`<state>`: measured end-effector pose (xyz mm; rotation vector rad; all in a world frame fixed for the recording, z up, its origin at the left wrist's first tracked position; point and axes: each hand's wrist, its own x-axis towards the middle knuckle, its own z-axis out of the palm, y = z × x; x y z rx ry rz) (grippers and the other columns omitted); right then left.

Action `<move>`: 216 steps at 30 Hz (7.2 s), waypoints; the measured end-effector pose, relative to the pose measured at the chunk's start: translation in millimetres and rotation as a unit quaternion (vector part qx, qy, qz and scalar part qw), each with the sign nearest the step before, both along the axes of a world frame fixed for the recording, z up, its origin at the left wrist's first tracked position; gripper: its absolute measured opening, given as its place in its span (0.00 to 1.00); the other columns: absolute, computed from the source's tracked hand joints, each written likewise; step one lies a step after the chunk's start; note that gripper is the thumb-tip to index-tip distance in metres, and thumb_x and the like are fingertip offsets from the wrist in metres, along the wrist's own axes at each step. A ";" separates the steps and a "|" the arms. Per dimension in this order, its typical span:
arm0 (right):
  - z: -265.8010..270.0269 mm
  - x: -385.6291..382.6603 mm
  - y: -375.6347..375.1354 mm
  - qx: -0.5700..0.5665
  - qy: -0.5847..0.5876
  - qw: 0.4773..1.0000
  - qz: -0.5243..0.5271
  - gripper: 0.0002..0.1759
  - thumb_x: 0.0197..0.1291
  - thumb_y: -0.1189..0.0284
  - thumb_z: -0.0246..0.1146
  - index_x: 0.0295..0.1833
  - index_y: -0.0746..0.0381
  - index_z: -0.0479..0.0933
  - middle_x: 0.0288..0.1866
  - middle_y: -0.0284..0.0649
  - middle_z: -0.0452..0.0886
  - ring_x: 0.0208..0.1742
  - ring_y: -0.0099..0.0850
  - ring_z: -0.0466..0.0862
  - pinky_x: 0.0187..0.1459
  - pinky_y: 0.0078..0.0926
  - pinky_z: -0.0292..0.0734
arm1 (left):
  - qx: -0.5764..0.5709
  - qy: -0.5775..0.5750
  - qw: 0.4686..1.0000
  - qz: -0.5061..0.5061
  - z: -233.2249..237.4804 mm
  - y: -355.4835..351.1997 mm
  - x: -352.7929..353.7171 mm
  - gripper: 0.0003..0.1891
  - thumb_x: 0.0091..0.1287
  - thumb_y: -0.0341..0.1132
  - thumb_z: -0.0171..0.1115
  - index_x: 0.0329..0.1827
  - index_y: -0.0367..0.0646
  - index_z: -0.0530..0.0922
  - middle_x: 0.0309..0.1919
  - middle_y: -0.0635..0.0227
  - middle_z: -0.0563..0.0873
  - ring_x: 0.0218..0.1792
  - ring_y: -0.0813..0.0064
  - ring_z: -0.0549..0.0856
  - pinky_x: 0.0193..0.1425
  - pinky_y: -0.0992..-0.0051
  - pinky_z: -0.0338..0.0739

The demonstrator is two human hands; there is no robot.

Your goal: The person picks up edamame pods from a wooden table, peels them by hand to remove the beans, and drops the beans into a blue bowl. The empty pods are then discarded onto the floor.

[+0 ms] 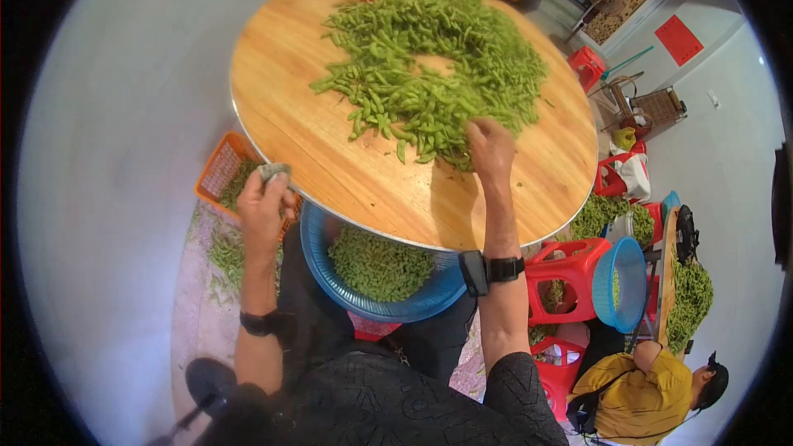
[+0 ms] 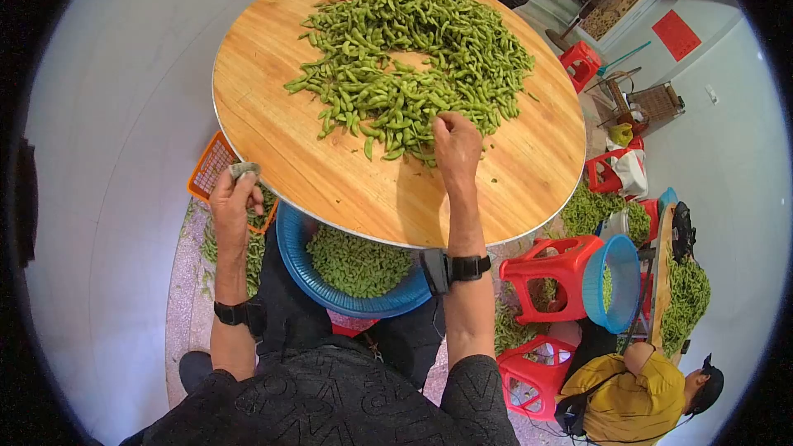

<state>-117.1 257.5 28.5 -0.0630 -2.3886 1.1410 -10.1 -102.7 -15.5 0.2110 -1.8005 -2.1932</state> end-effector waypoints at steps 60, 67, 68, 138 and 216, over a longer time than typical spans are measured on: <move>-52.0 116.8 -75.0 -0.353 -0.059 0.921 0.152 0.10 0.80 0.71 0.62 0.58 0.66 0.81 0.32 0.30 0.83 0.29 0.15 0.78 0.29 0.15 0.72 | 0.072 -0.071 0.920 -0.380 5.5 119.1 -21.2 0.08 0.78 0.33 0.64 0.51 0.37 0.83 0.25 0.75 0.81 0.18 0.88 0.75 0.20 0.85 0.69; -53.5 117.2 -76.5 -0.323 -0.047 0.934 0.145 0.09 0.79 0.73 0.62 0.57 0.66 0.81 0.33 0.31 0.83 0.29 0.15 0.78 0.30 0.17 0.73 | 0.070 -0.071 0.920 -0.380 8.4 119.8 -21.7 0.07 0.77 0.34 0.64 0.47 0.38 0.81 0.24 0.76 0.79 0.19 0.89 0.73 0.21 0.85 0.67; -53.7 117.6 -76.6 -0.323 -0.047 0.934 0.145 0.09 0.79 0.73 0.62 0.57 0.66 0.81 0.33 0.31 0.83 0.29 0.15 0.78 0.30 0.17 0.73 | 0.070 -0.071 0.919 -0.380 8.3 120.0 -21.8 0.07 0.77 0.34 0.64 0.47 0.38 0.81 0.24 0.76 0.79 0.19 0.89 0.73 0.21 0.85 0.67; -36.4 109.1 -45.9 -0.404 -0.145 0.869 0.247 0.15 0.71 0.77 0.66 0.60 0.72 0.83 0.40 0.38 0.89 0.34 0.21 0.87 0.36 0.19 0.82 | 0.057 -0.070 0.914 -0.396 10.4 117.7 -24.2 0.06 0.76 0.33 0.65 0.43 0.40 0.81 0.20 0.76 0.80 0.14 0.89 0.72 0.18 0.83 0.64; -31.6 122.3 -40.3 -0.504 -0.235 0.806 0.204 0.12 0.76 0.68 0.66 0.52 0.68 0.84 0.34 0.35 0.88 0.26 0.18 0.83 0.23 0.13 0.77 | 0.032 -0.064 0.911 -0.406 15.4 117.8 -21.3 0.06 0.75 0.32 0.65 0.48 0.41 0.82 0.22 0.79 0.76 0.19 0.91 0.69 0.20 0.84 0.58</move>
